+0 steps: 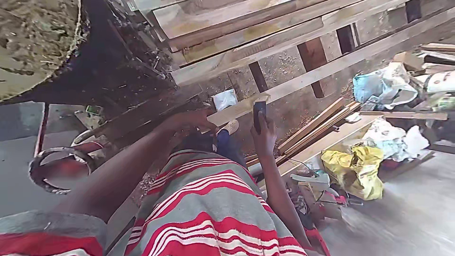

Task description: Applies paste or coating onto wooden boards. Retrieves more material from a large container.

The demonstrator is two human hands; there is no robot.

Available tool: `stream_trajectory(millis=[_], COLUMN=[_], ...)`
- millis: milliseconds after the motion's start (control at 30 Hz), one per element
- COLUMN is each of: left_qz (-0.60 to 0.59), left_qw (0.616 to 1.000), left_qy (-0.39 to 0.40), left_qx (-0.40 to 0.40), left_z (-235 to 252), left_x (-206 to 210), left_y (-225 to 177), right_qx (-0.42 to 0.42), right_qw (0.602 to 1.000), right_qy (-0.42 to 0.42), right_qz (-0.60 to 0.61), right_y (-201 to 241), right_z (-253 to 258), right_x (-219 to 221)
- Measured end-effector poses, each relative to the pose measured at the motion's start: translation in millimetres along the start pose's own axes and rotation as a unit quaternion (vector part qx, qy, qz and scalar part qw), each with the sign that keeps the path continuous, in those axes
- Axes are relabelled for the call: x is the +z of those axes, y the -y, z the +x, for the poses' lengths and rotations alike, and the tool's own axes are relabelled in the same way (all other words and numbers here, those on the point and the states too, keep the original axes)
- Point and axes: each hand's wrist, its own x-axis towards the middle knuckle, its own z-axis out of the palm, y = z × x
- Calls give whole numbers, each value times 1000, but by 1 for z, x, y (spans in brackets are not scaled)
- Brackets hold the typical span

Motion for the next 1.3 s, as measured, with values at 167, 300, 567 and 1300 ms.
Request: stream_trajectory(millis=[167, 300, 567, 1300], left_qz=[-56, 5, 68, 169], left_qw=[998, 994, 991, 985], left_qy=[-4, -52, -80, -12], left_qx=[35, 99, 78, 6], left_z=[-3, 0, -6, -5], left_x=[12, 20, 23, 3], left_y=[2, 10, 0, -11], right_qx=[156, 185, 227, 129], right_qw=[964, 977, 947, 978], right_qy=[184, 94, 226, 145], right_qz=[-113, -46, -23, -77], right_y=[62, 56, 127, 52], right_z=[6, 47, 0, -8], right_x=[-72, -83, -53, -58])
